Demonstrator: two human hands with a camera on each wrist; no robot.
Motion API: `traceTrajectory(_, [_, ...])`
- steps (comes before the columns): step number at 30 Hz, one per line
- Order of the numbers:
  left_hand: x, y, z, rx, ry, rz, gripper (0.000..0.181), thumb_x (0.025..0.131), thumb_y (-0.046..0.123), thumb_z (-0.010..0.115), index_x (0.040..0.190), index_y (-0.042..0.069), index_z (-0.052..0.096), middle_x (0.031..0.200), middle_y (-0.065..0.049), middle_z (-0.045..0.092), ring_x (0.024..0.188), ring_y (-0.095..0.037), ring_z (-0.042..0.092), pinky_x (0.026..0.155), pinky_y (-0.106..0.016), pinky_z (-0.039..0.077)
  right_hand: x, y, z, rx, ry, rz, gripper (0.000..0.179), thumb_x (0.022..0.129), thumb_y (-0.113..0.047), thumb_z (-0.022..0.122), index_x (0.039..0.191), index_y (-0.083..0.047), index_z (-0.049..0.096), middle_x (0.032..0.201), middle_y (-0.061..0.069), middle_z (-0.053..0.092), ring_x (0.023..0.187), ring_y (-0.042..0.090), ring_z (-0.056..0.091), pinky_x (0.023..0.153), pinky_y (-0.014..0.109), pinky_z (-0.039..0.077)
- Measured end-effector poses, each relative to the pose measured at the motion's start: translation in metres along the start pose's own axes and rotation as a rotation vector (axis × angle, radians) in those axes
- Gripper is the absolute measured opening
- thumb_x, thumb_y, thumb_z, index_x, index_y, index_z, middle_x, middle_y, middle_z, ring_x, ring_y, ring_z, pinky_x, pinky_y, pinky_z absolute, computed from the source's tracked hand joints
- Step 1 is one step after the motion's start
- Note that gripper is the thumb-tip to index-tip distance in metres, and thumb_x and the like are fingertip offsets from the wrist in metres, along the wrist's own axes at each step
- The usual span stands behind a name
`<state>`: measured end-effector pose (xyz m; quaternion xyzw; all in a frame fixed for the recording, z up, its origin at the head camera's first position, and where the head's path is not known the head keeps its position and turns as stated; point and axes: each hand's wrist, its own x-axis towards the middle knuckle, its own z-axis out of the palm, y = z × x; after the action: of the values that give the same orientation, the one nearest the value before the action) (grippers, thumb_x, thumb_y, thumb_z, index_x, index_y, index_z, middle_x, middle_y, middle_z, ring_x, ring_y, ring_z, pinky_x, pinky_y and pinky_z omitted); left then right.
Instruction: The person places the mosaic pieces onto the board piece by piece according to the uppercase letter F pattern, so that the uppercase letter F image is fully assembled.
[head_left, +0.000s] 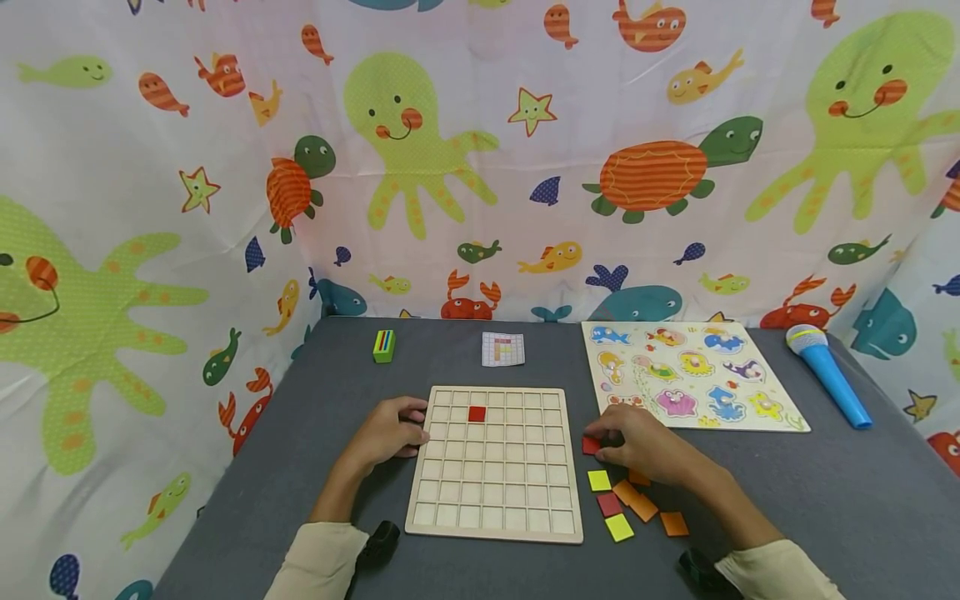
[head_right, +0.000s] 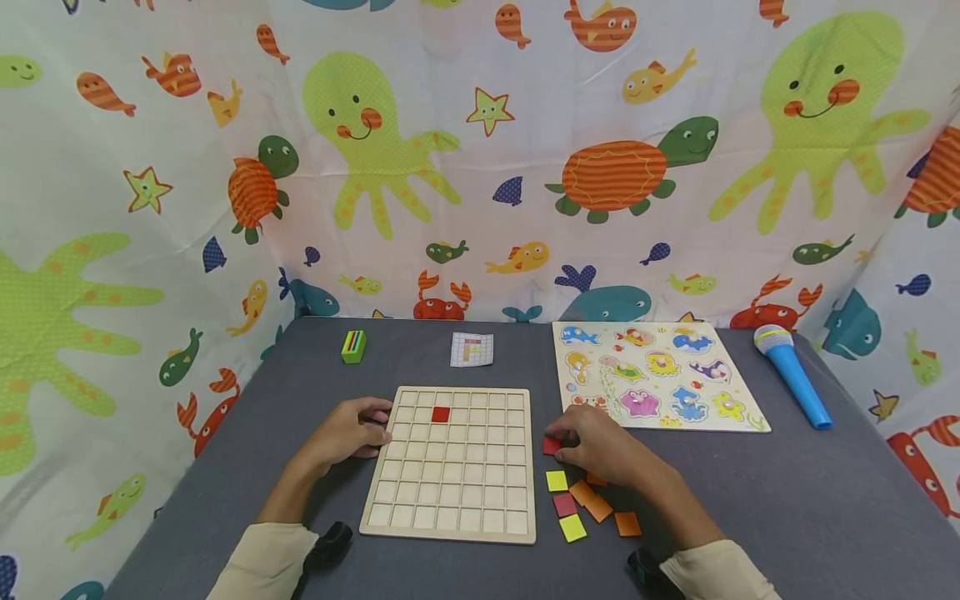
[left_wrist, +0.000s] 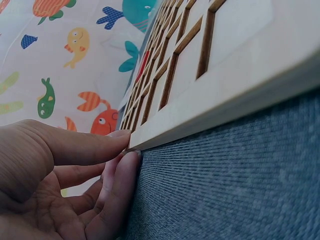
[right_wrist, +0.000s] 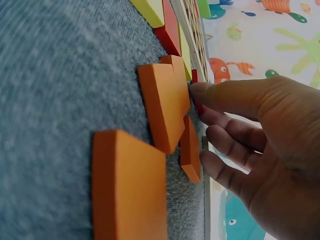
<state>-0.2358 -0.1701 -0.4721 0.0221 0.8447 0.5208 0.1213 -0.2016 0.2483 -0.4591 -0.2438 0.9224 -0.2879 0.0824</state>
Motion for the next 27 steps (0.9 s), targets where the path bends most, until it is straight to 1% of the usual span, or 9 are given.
traceTrajectory(4, [0.001, -0.001, 0.0, 0.003, 0.001, 0.0, 0.054, 0.09, 0.003, 0.075, 0.142, -0.001, 0.062, 0.12, -0.015, 0.065, 0.088, -0.019, 0.071, 0.074, -0.038, 0.066, 0.0, 0.001, 0.0, -0.004, 0.002, -0.01, 0.03, 0.096, -0.017, 0.079, 0.123, -0.005, 0.078, 0.113, 0.001, 0.07, 0.09, 0.01, 0.056, 0.076, 0.026, 0.052])
traceTrajectory(8, [0.0, 0.0, 0.001, 0.001, 0.004, -0.004, 0.054, 0.09, 0.002, 0.075, 0.142, 0.0, 0.063, 0.12, -0.015, 0.065, 0.087, -0.019, 0.071, 0.074, -0.038, 0.065, 0.001, 0.0, 0.0, 0.005, 0.011, -0.025, 0.029, 0.096, -0.018, 0.079, 0.122, -0.006, 0.078, 0.109, -0.001, 0.069, 0.089, 0.011, 0.056, 0.075, 0.026, 0.051])
traceTrajectory(15, [-0.001, 0.002, 0.0, -0.004, 0.002, -0.008, 0.053, 0.09, 0.002, 0.075, 0.142, -0.001, 0.063, 0.12, -0.015, 0.065, 0.088, -0.019, 0.071, 0.074, -0.038, 0.065, 0.004, -0.006, 0.001, 0.026, 0.028, 0.001, 0.026, 0.098, -0.02, 0.077, 0.123, -0.01, 0.079, 0.108, -0.004, 0.066, 0.091, 0.014, 0.055, 0.076, 0.025, 0.049])
traceTrajectory(19, [-0.001, 0.002, 0.001, -0.007, 0.004, -0.009, 0.053, 0.09, 0.002, 0.075, 0.142, 0.0, 0.063, 0.12, -0.015, 0.064, 0.087, -0.019, 0.071, 0.074, -0.038, 0.065, 0.008, -0.01, 0.002, 0.042, 0.043, -0.019, 0.026, 0.099, -0.02, 0.076, 0.123, -0.01, 0.079, 0.107, -0.003, 0.066, 0.092, 0.014, 0.055, 0.075, 0.026, 0.049])
traceTrajectory(25, [0.0, 0.001, 0.001, -0.006, 0.006, -0.013, 0.053, 0.089, 0.002, 0.075, 0.141, 0.0, 0.063, 0.119, -0.015, 0.064, 0.087, -0.019, 0.07, 0.074, -0.038, 0.065, 0.016, -0.016, 0.006, 0.02, 0.058, -0.072, 0.028, 0.097, -0.022, 0.079, 0.123, -0.009, 0.079, 0.104, -0.004, 0.066, 0.09, 0.012, 0.055, 0.075, 0.026, 0.049])
traceTrajectory(27, [0.0, 0.001, 0.0, -0.008, 0.005, -0.012, 0.053, 0.089, 0.002, 0.075, 0.141, 0.0, 0.063, 0.119, -0.015, 0.064, 0.087, -0.019, 0.071, 0.073, -0.038, 0.066, 0.018, -0.018, 0.008, 0.015, 0.057, -0.076, 0.029, 0.097, -0.023, 0.079, 0.122, -0.009, 0.079, 0.104, -0.003, 0.066, 0.09, 0.013, 0.054, 0.075, 0.027, 0.047])
